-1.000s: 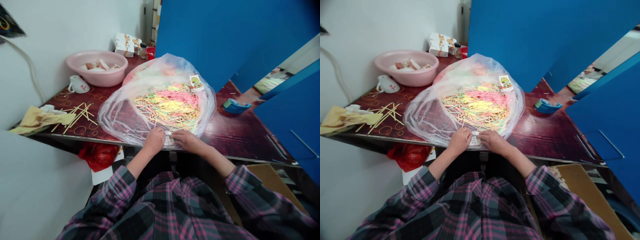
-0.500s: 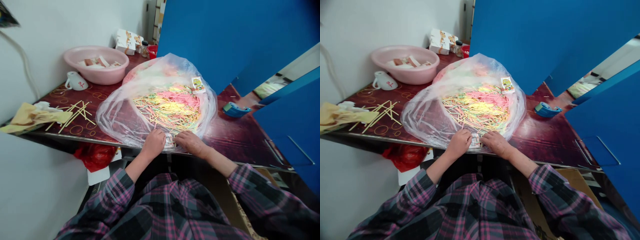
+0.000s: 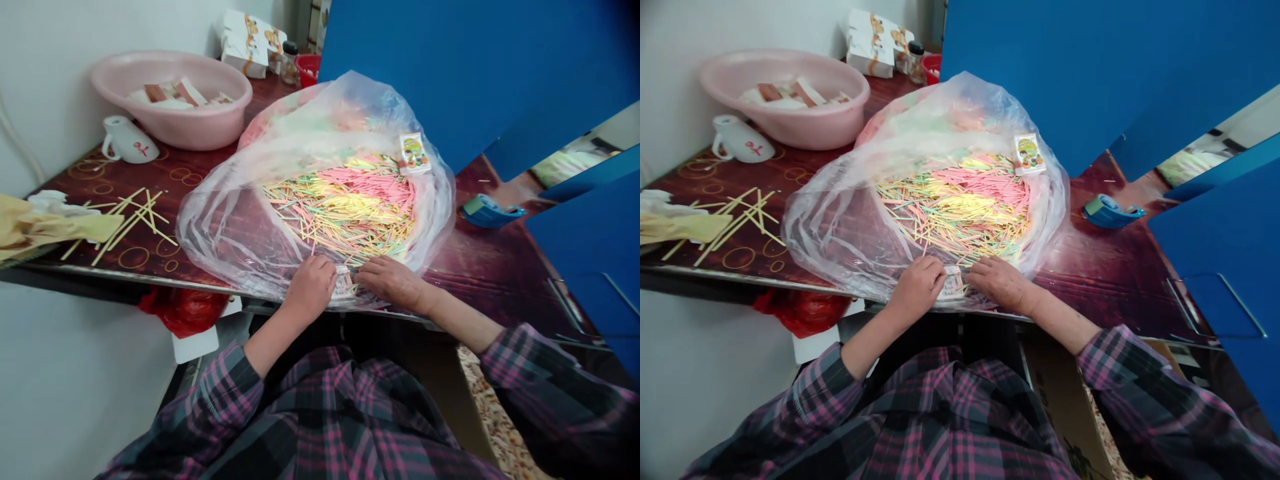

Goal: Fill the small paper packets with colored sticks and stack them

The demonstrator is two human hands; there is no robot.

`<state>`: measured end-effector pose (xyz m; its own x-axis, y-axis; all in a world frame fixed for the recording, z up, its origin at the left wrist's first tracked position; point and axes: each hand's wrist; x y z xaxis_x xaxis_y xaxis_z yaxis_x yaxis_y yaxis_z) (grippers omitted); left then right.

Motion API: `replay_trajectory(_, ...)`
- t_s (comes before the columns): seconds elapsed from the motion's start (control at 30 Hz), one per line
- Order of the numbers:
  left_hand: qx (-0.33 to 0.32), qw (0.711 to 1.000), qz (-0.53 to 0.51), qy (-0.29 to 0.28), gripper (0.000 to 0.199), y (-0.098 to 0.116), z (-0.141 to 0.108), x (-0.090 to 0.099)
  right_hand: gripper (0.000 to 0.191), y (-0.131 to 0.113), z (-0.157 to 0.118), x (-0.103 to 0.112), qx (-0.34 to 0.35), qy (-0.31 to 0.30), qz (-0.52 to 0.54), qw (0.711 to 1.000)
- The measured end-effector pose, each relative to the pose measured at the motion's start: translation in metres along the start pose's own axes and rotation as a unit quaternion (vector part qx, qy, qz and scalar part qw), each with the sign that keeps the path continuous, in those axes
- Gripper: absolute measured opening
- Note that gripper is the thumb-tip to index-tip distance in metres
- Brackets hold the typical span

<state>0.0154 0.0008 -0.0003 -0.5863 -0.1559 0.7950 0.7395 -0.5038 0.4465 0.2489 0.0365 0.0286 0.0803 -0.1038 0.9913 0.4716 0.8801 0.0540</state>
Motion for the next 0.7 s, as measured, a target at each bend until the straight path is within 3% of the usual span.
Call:
replay_trajectory(0.17,0.002,1.0,-0.008,-0.003,0.016,-0.002,0.001,0.0,0.022,0.001,-0.01,-0.003,-0.044,0.04,0.087,0.994)
replay_trajectory(0.33,0.009,1.0,0.002,0.007,0.017,0.0,0.001,0.0,0.021,0.016,-0.004,-0.011,-0.197,0.091,0.078,0.973)
replay_trajectory(0.43,0.015,1.0,-0.017,0.016,0.016,-0.002,0.003,0.001,0.021,0.022,0.004,-0.016,-0.258,0.168,0.051,0.95)
replay_trajectory(0.53,0.013,0.999,-0.036,0.018,0.018,-0.01,0.01,0.004,0.03,0.018,0.006,-0.021,-0.211,0.231,0.08,0.946)
replay_trajectory(0.7,-0.027,0.998,0.037,-0.036,0.02,-0.03,0.026,0.008,0.021,0.006,0.003,-0.026,-0.134,0.186,0.096,0.969)
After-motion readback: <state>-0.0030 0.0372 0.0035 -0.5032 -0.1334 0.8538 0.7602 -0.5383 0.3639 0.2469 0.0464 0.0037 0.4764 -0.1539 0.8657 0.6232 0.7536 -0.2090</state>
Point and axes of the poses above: each hand's wrist, its own z-axis towards the middle knuckle, its own x-axis out of the back of the hand, y = z × x, and after that the axes turned 6 degrees about y, right-handed
